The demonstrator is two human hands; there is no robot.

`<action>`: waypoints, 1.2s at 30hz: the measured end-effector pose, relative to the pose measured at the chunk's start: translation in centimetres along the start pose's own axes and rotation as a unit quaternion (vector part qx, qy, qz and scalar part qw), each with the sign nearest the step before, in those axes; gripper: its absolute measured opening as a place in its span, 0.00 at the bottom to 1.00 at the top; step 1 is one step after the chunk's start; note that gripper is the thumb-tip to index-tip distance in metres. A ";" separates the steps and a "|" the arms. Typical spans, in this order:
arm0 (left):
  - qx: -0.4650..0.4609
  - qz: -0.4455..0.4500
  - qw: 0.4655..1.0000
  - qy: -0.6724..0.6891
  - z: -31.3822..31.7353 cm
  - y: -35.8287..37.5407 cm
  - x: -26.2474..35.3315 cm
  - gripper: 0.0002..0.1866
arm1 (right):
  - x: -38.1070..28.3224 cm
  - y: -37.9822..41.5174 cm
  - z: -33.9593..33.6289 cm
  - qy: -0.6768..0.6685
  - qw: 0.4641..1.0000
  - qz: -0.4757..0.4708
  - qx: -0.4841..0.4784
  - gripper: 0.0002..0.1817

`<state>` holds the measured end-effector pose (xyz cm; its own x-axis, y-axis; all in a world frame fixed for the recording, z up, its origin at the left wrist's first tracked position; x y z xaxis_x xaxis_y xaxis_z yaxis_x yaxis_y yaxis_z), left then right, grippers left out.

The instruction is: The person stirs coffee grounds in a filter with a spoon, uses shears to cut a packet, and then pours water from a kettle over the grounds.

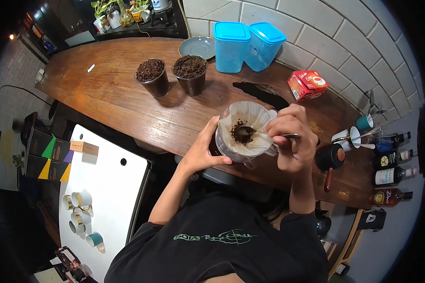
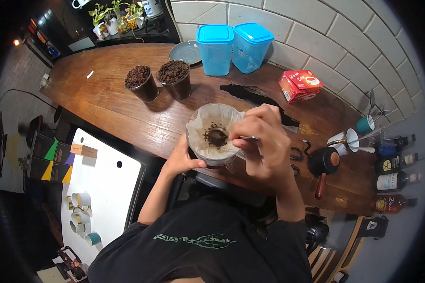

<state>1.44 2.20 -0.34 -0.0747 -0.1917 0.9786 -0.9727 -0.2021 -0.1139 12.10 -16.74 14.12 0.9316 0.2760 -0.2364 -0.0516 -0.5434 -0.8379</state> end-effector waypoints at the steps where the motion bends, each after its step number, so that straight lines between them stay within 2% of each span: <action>1: 0.002 -0.001 1.000 0.001 0.0 0.0 0.1 0.62 | -0.1 0.0 0.0 -0.003 0.999 0.004 0.039 0.08; 5: 0.014 0.004 1.000 -0.010 0.0 0.1 0.8 0.61 | 0.0 0.0 0.0 0.008 0.998 0.011 0.064 0.07; 7: 0.008 0.001 1.000 -0.008 0.0 0.0 1.0 0.61 | -0.2 -0.1 0.2 0.025 0.999 0.041 0.003 0.05; 9: 0.013 0.005 1.000 0.003 0.1 0.0 0.7 0.61 | -0.6 -0.2 0.5 0.003 0.998 0.058 0.008 0.04; 13: 0.021 0.004 1.000 -0.009 0.1 0.1 -0.1 0.62 | -0.1 0.5 0.3 -0.041 0.994 0.086 0.057 0.05; 15: 0.021 0.004 1.000 -0.019 0.1 0.1 -0.2 0.62 | -0.1 0.5 0.1 -0.087 0.983 0.110 0.114 0.06; 16: 0.021 0.006 1.000 -0.019 0.1 0.0 -0.2 0.62 | -0.1 0.4 -0.1 -0.087 0.985 0.121 0.092 0.06; 17: 0.022 0.004 1.000 -0.018 0.1 0.1 -0.1 0.63 | 0.0 0.3 0.0 -0.087 0.985 0.120 0.092 0.06; 19: 0.022 0.002 1.000 -0.018 0.1 0.1 -0.1 0.63 | 0.3 0.5 0.4 -0.012 0.994 0.102 0.027 0.06; 21: 0.026 0.002 0.999 -0.020 0.1 0.1 0.0 0.62 | 0.5 0.4 0.3 0.020 0.997 0.074 0.025 0.05; 23: 0.028 0.004 0.999 -0.021 0.1 0.1 0.3 0.61 | 0.6 0.6 0.2 0.042 0.994 0.055 0.083 0.04; 25: 0.033 0.006 0.999 -0.023 0.1 0.1 0.5 0.61 | 0.5 0.5 0.2 0.022 0.992 0.072 0.097 0.04; 27: 0.033 0.022 0.999 -0.018 0.2 0.1 0.5 0.60 | 0.7 0.5 0.2 0.049 0.995 0.066 0.059 0.04; 31: 0.023 0.016 0.999 -0.016 0.1 0.0 0.6 0.60 | -0.1 0.1 0.3 0.011 0.998 0.066 0.020 0.02; 36: 0.038 0.010 0.999 -0.024 0.2 0.1 -0.5 0.62 | -0.2 0.4 0.2 -0.031 0.995 0.031 0.087 0.03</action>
<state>1.41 2.04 -0.84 -0.0813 -0.2421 0.9668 -0.9517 -0.2692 -0.1474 11.85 -16.84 13.73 0.9013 0.2970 -0.3155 -0.1749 -0.4167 -0.8920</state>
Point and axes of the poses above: each hand's wrist, its own y-axis away from the middle knuckle, its own z-axis out of the palm, x = y × z, the point moved 1 cm from there along -y, towards the middle knuckle, and after that the axes turned 11 degrees about -z, right-handed, at the moved point
